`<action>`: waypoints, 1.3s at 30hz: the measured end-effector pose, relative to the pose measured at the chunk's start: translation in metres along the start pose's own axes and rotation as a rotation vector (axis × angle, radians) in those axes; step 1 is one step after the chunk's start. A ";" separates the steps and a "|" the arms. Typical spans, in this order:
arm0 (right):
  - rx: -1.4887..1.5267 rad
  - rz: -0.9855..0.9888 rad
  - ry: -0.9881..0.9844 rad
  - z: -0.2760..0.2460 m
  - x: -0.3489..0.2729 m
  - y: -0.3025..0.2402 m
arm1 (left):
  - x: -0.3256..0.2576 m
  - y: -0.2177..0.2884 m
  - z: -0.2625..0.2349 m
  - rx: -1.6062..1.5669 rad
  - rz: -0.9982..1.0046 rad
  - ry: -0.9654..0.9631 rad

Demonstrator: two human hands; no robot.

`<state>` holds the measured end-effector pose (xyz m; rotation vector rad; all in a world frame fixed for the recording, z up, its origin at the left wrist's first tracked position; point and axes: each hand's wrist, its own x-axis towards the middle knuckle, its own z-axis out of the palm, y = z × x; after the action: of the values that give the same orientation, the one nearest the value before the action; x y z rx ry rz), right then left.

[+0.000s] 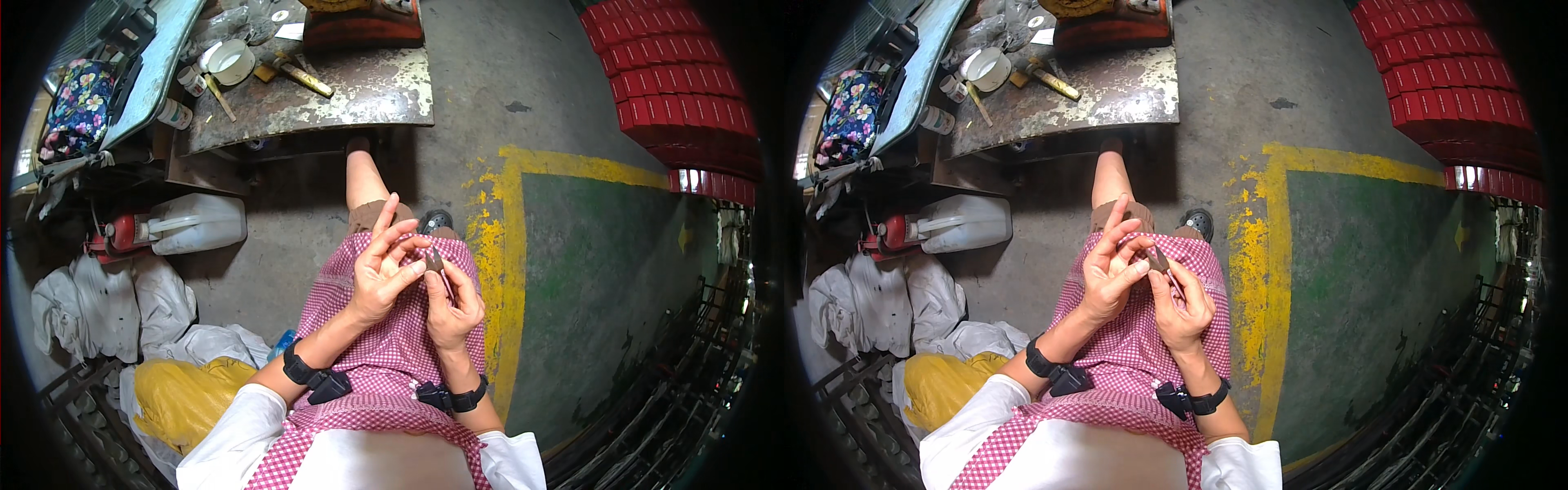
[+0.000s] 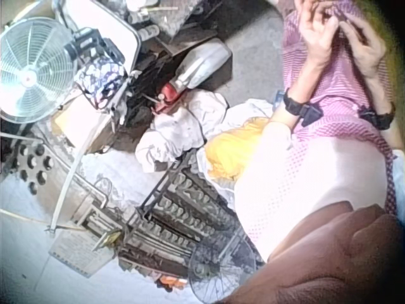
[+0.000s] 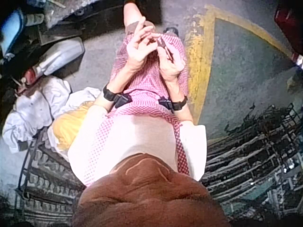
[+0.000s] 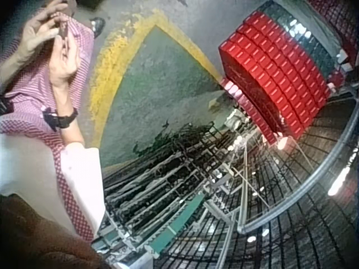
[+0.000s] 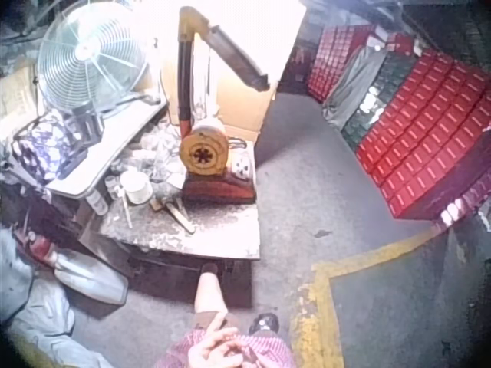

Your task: Trim and clean excess material from a shoe component using hand snips.

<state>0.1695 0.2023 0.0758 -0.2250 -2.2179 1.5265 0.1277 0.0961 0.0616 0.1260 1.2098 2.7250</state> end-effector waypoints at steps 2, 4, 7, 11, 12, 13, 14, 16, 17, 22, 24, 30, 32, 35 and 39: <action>0.001 0.002 0.002 0.000 0.000 0.000 | 0.000 0.000 0.000 0.005 0.003 0.003; -0.011 -0.001 0.001 0.000 -0.001 0.001 | 0.000 -0.001 -0.001 0.003 0.007 0.002; -0.025 -0.012 0.003 0.000 -0.001 0.001 | 0.000 -0.002 -0.001 0.006 0.016 -0.001; -0.044 -0.030 0.010 0.001 -0.001 0.000 | 0.000 -0.002 -0.001 0.007 0.019 -0.001; -0.044 -0.030 0.010 0.001 0.000 0.000 | 0.000 -0.002 -0.001 0.007 0.020 0.000; -0.059 -0.037 0.010 0.000 0.000 -0.001 | 0.000 -0.002 -0.001 0.007 0.021 0.001; -0.074 -0.043 0.011 0.000 0.000 -0.001 | 0.000 -0.002 -0.001 0.007 0.021 0.001; -0.068 -0.039 0.012 0.001 0.000 0.000 | 0.000 -0.003 -0.001 0.006 0.021 0.005; -0.062 -0.034 0.013 0.001 0.000 0.000 | 0.000 -0.003 -0.001 0.006 0.021 0.005; -0.078 -0.027 0.012 0.001 -0.001 0.000 | 0.000 -0.003 -0.001 0.017 0.028 0.014; -0.076 -0.020 0.014 0.002 -0.001 0.001 | 0.000 -0.004 0.000 0.018 0.032 0.016; -0.065 -0.026 0.015 0.003 -0.001 -0.001 | 0.000 -0.004 0.000 0.008 0.036 0.022; -0.072 -0.026 0.008 0.003 -0.001 -0.001 | -0.001 -0.004 0.000 0.008 0.038 0.022; -0.071 -0.034 0.012 0.004 0.000 -0.001 | -0.001 -0.004 0.000 0.001 0.037 0.021; -0.061 -0.020 0.001 0.003 0.002 -0.002 | -0.001 -0.005 -0.001 -0.006 0.032 0.016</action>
<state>0.1668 0.2000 0.0770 -0.2215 -2.2614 1.4498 0.1291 0.0980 0.0572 0.1233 1.2145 2.7615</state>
